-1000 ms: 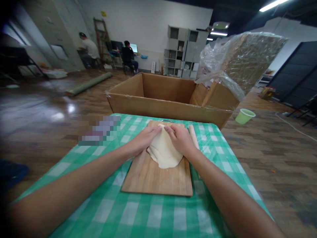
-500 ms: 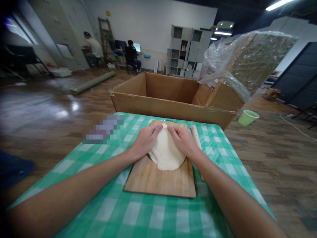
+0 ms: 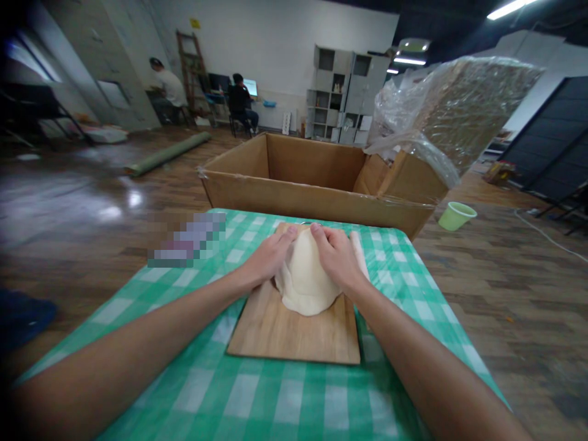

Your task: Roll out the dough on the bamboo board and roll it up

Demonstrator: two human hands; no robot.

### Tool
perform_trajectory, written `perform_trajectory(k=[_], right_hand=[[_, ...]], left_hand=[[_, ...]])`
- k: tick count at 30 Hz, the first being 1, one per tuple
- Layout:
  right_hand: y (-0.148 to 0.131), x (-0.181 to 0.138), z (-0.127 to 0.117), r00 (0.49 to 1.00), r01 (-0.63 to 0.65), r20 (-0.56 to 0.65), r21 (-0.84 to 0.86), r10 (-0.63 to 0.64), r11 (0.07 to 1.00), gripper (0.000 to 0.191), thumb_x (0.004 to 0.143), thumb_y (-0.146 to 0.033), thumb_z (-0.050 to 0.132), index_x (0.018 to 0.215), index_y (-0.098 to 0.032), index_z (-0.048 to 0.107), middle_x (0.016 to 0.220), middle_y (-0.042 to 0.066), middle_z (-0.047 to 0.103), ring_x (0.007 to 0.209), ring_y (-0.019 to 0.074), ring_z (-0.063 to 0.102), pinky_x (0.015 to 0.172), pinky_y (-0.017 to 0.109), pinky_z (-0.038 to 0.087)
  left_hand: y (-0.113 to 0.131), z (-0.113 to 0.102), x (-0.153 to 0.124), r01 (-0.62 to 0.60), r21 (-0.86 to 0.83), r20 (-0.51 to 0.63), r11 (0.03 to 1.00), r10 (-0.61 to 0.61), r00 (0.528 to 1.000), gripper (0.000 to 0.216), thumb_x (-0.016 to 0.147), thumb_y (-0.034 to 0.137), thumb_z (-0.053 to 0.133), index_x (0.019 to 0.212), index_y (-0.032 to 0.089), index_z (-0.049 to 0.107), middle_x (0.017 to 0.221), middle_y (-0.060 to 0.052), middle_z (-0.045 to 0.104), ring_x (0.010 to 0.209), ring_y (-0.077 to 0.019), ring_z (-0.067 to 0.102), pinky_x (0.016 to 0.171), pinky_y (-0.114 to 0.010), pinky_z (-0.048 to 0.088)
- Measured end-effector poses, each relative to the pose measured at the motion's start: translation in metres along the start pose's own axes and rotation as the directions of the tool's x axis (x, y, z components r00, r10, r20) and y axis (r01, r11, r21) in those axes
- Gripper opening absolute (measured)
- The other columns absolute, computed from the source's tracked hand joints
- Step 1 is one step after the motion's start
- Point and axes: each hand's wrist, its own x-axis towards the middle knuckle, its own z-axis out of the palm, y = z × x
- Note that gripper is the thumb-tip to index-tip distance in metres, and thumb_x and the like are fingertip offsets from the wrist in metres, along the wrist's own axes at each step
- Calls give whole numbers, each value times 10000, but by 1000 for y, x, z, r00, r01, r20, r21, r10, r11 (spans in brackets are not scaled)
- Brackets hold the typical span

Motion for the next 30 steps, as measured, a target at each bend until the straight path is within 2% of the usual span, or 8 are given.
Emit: perform_trajectory(k=[2, 6, 8, 11, 15, 21, 25, 30], right_hand=[[1, 1, -2, 997, -69, -16, 67, 70, 995, 548, 947, -700, 546, 769, -203, 691, 747, 14, 680, 672, 188, 588, 568, 276, 424], [-7, 4, -9, 971, -219, 142, 213, 192, 952, 559, 863, -750, 627, 749, -205, 681, 694, 30, 675, 617, 191, 599, 526, 278, 433], [-11, 4, -11, 968, -222, 167, 209, 189, 953, 584, 842, -773, 636, 720, -203, 668, 650, 25, 656, 562, 172, 570, 492, 270, 406], [-10, 4, -10, 984, -154, 112, 168, 136, 974, 601, 844, -778, 633, 697, -196, 663, 650, 25, 665, 552, 160, 568, 490, 264, 401], [-5, 2, -2, 974, -227, 70, 263, 216, 938, 607, 845, -787, 617, 801, -190, 724, 744, 66, 746, 642, 216, 670, 528, 289, 480], [-13, -3, 3, 916, -398, 220, 388, 335, 831, 493, 813, -680, 737, 952, -208, 776, 899, 101, 807, 784, 275, 753, 627, 342, 586], [-14, -6, 5, 924, -379, 205, 368, 324, 849, 443, 794, -612, 774, 980, -210, 782, 853, 92, 807, 768, 278, 755, 629, 348, 593], [-8, -6, 4, 937, -348, 173, 373, 304, 860, 473, 838, -661, 701, 950, -206, 766, 822, 86, 798, 750, 274, 755, 627, 351, 586]], left_hand=[[1, 0, -1, -27, -37, 58, 999, 29, 998, 592, 1075, 536, 319, 871, 184, 751, 945, -67, 794, 901, -231, 721, 785, -321, 501], [10, 3, -5, -111, 21, 55, 994, 109, 992, 576, 1067, 514, 347, 753, 176, 691, 772, -58, 750, 713, -199, 671, 669, -306, 459], [14, 3, -6, -163, 54, 20, 985, 162, 987, 536, 1064, 480, 368, 760, 175, 686, 784, -57, 747, 722, -190, 662, 666, -298, 445], [14, 2, -3, -209, 39, -23, 977, 210, 977, 492, 1066, 435, 377, 825, 172, 716, 845, -51, 756, 775, -184, 668, 701, -290, 451], [6, -1, 1, -146, -30, -36, 989, 145, 989, 520, 1055, 505, 405, 858, 163, 743, 843, -41, 749, 782, -186, 665, 691, -284, 456], [-1, 1, 3, 30, -268, 118, 963, 2, 993, 596, 1008, 632, 435, 825, 152, 739, 773, -46, 730, 691, -183, 638, 578, -274, 448], [3, 2, 2, 44, -328, 205, 944, 26, 978, 539, 958, 624, 540, 767, 163, 744, 707, -27, 700, 626, -164, 589, 519, -256, 404], [3, -2, -1, 23, -326, 185, 945, 40, 982, 499, 938, 609, 590, 770, 165, 742, 706, -23, 685, 633, -155, 567, 502, -242, 362]])
